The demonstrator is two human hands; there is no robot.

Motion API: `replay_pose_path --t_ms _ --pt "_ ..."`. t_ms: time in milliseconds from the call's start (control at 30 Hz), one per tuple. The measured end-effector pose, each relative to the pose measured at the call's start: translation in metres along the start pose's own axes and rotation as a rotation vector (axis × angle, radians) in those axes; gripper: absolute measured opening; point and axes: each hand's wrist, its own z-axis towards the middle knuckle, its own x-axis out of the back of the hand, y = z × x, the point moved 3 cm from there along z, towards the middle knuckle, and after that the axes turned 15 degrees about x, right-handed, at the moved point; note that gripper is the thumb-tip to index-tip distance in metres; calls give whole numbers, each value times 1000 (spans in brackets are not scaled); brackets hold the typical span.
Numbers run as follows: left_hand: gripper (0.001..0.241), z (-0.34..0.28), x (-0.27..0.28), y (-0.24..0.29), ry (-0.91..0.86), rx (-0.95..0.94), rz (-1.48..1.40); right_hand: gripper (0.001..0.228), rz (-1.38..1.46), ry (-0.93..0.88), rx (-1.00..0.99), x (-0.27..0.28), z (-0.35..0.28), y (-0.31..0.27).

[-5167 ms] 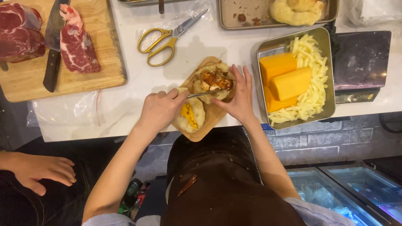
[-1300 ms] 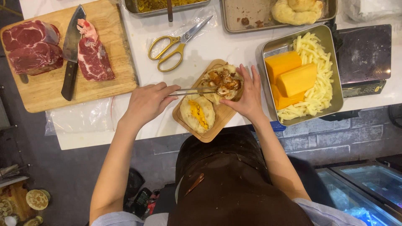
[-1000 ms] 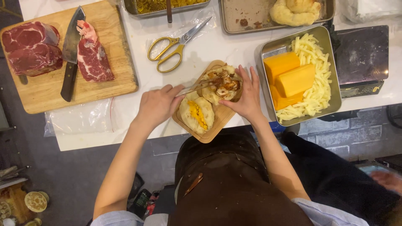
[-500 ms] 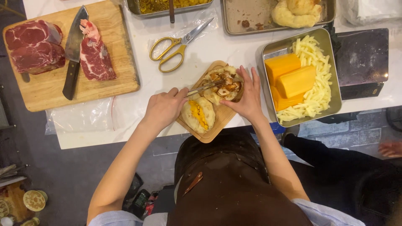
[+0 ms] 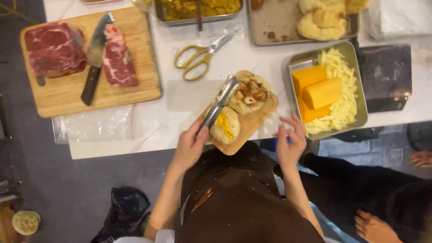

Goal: Filling buns with fried chicken and topping them with scrambled eggs.

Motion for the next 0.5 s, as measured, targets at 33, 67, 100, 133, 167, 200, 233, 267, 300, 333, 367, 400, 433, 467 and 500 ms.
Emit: replay_pose_path --t_ms 33,67,100,133,167,200,233,267,300,333,367,400,433,467,500 --pt "36 -9 -7 -14 -98 182 -313 23 23 16 -32 3 -7 -10" --pt "35 -22 -17 -27 -187 364 -632 30 54 22 -59 5 -13 -19" --pt "35 -32 -13 -30 -156 368 -644 30 70 2 -38 0 -16 -28" --pt "33 -46 -14 -34 -183 449 -819 29 150 -14 -61 -5 -19 -35" --pt "37 -59 -14 -37 -209 522 -997 29 230 -32 -87 -10 -22 -42" --pt "37 -71 -16 -44 -161 514 -1025 29 248 -66 -50 -21 -17 -52" --pt "32 -84 -18 -50 -115 499 -1140 20 402 -125 -17 -34 -15 -64" --pt "27 -92 -24 -55 -50 468 -1262 17 561 -200 29 -47 -7 -72" --pt "27 -101 -27 -54 16 444 -1297 17 584 -250 79 -58 -15 -73" --pt "31 -110 -25 -55 65 415 -1349 18 675 -401 -70 -78 -25 -73" --pt "37 -120 -23 -56 113 382 -1398 24 744 -560 -223 -97 -37 -74" --pt "37 -128 -31 -57 205 365 -1416 24 775 -631 -178 -116 -33 -89" --pt "34 -135 -39 -55 254 277 -1390 30 1010 -796 -417 -136 -37 -103" --pt "32 -145 -44 -52 302 199 -1348 38 1219 -965 -686 -152 -49 -124" --pt "32 -152 -47 -60 393 189 -1348 38 1232 -1053 -658 -165 -54 -141"
